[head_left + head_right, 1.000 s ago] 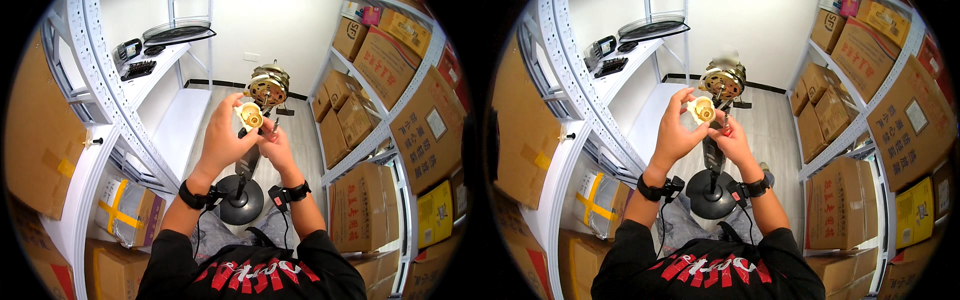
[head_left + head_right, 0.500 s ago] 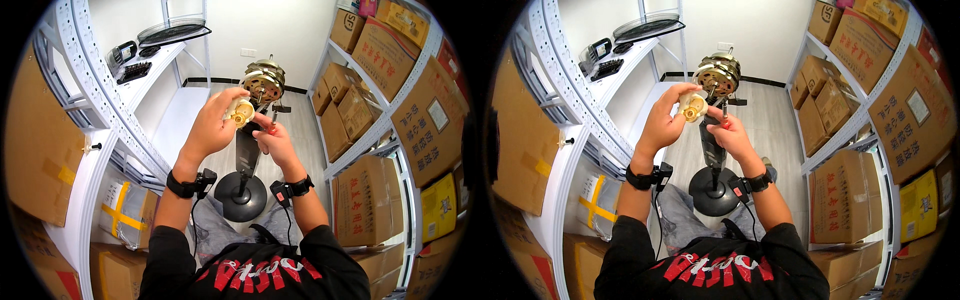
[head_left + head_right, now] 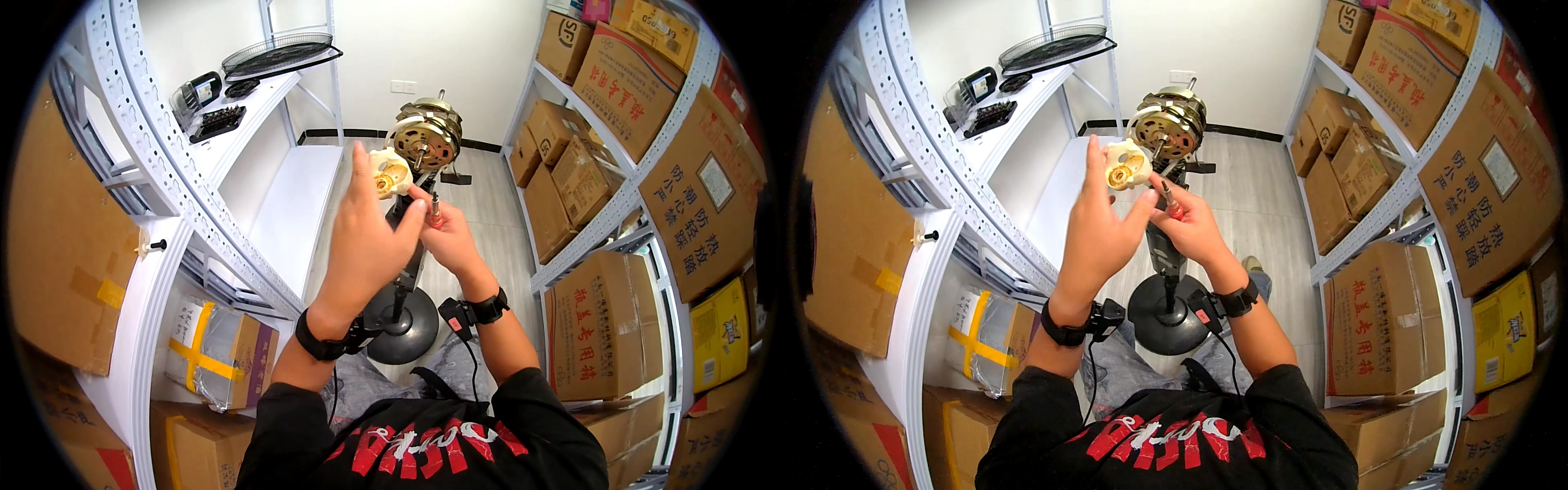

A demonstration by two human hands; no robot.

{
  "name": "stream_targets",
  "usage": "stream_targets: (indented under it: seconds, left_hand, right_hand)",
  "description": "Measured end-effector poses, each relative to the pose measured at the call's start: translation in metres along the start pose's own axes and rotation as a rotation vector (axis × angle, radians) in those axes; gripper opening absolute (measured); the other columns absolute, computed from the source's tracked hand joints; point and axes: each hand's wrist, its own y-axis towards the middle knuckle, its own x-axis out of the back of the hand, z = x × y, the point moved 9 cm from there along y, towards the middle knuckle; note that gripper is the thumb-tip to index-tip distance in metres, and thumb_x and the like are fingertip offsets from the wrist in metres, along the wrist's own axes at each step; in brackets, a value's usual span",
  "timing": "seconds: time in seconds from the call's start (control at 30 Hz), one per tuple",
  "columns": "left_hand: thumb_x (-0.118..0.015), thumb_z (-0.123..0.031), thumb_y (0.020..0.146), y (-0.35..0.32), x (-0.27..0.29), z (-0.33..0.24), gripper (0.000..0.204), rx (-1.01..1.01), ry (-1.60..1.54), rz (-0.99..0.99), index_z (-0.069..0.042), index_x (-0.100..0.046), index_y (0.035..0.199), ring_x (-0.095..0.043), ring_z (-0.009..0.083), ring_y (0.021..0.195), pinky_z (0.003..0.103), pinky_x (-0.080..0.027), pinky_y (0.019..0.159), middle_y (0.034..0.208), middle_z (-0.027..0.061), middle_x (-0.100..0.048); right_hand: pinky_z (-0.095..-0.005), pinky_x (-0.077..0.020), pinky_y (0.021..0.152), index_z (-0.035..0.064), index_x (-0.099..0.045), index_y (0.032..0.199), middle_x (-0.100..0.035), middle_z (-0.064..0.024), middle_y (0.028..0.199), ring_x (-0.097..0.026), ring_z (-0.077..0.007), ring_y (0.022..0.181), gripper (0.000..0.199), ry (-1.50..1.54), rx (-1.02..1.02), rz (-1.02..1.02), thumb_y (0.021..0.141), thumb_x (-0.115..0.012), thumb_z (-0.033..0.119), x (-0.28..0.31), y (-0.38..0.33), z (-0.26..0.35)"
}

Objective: The person assembles a mechanical component by attaching a plastic housing to a motor-like unit mounted on a stand. They use a screwdriver to tighten screws and secure the parts together. The person also changes the screwdriver bit during the process.

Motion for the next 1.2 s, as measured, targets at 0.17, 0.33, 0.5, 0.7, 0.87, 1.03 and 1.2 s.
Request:
stream_targets:
  seconds: [0.17, 0.33, 0.5, 0.7, 0.87, 1.03, 1.2]
  left_hand:
    - [-0.067, -0.021, 0.085, 0.016, -0.016, 0.014, 0.068, 0.046, -0.052, 0.058, 0.006, -0.036, 0.14, -0.053, 0.0403, 0.122, 0.043, -0.043, 0.102, 0.134, 0.0264, -0.05]
    - [-0.073, -0.014, 0.082, 0.016, -0.02, 0.021, 0.053, 0.01, -0.224, 0.033, -0.001, -0.045, 0.126, -0.059, 0.0333, 0.116, 0.04, -0.048, 0.096, 0.133, 0.0208, -0.054]
    - [-0.073, -0.006, 0.082, 0.017, -0.022, 0.029, 0.045, -0.03, -0.279, 0.021, -0.003, -0.047, 0.119, -0.06, 0.026, 0.115, 0.036, -0.048, 0.097, 0.136, 0.0174, -0.054]
    - [-0.073, -0.005, 0.079, 0.01, -0.018, 0.019, 0.048, -0.248, -0.157, -0.012, -0.005, -0.051, 0.121, -0.056, 0.0315, 0.123, 0.037, -0.046, 0.101, 0.14, 0.0212, -0.05]
    - [-0.077, -0.009, 0.077, 0.013, -0.023, -0.001, 0.051, -0.222, -0.145, -0.016, -0.005, -0.057, 0.124, -0.056, 0.0358, 0.124, 0.039, -0.047, 0.1, 0.144, 0.0237, -0.047]
    - [-0.079, -0.017, 0.077, 0.017, -0.029, -0.01, 0.058, -0.164, -0.069, -0.056, -0.004, -0.056, 0.129, -0.057, 0.0395, 0.12, 0.04, -0.052, 0.09, 0.143, 0.0259, -0.046]
    - [-0.082, -0.025, 0.077, 0.028, -0.038, -0.015, 0.079, -0.173, -0.048, -0.103, -0.003, -0.041, 0.141, -0.047, 0.0442, 0.13, 0.043, -0.048, 0.097, 0.145, 0.0303, -0.041]
  right_hand:
    - [-0.0213, -0.0439, 0.081, 0.0017, -0.056, 0.136, -0.062, 0.0034, 0.098, -0.051, -0.0042, 0.087, 0.048, -0.072, 0.078, 0.026, 0.089, -0.065, 0.003, 0.003, 0.001, -0.005]
    - [-0.0229, -0.0457, 0.082, 0.0014, -0.06, 0.132, -0.066, 0.0001, 0.112, -0.056, -0.0044, 0.093, 0.043, 0.038, -0.05, 0.013, 0.089, -0.064, 0.001, 0.007, 0.001, -0.005]
    - [-0.0215, -0.0465, 0.076, 0.0022, -0.062, 0.13, -0.067, -0.0025, 0.11, -0.058, -0.0048, 0.091, 0.041, 0.118, -0.211, 0.02, 0.089, -0.064, 0.0, 0.012, -0.001, -0.017]
    - [-0.0187, -0.0384, 0.056, 0.0039, -0.061, 0.126, -0.065, -0.002, 0.105, -0.051, -0.0013, 0.071, 0.039, 0.265, -0.177, 0.071, 0.088, -0.061, -0.003, 0.007, 0.0, -0.006]
    - [-0.0189, -0.0352, 0.049, 0.0029, -0.057, 0.124, -0.063, -0.0027, 0.114, -0.047, -0.0004, 0.062, 0.037, 0.228, -0.051, 0.04, 0.087, -0.059, -0.005, 0.011, 0.001, 0.001]
    - [-0.0202, -0.0412, 0.058, -0.0002, -0.056, 0.123, -0.063, -0.0053, 0.117, -0.052, -0.0039, 0.073, 0.035, 0.219, -0.041, 0.015, 0.089, -0.06, -0.003, 0.014, -0.004, 0.009]
    - [-0.0231, -0.0504, 0.077, -0.0019, -0.057, 0.122, -0.063, -0.0097, 0.121, -0.063, -0.0108, 0.092, 0.032, 0.179, 0.134, -0.119, 0.091, -0.063, 0.001, 0.021, -0.007, 0.024]
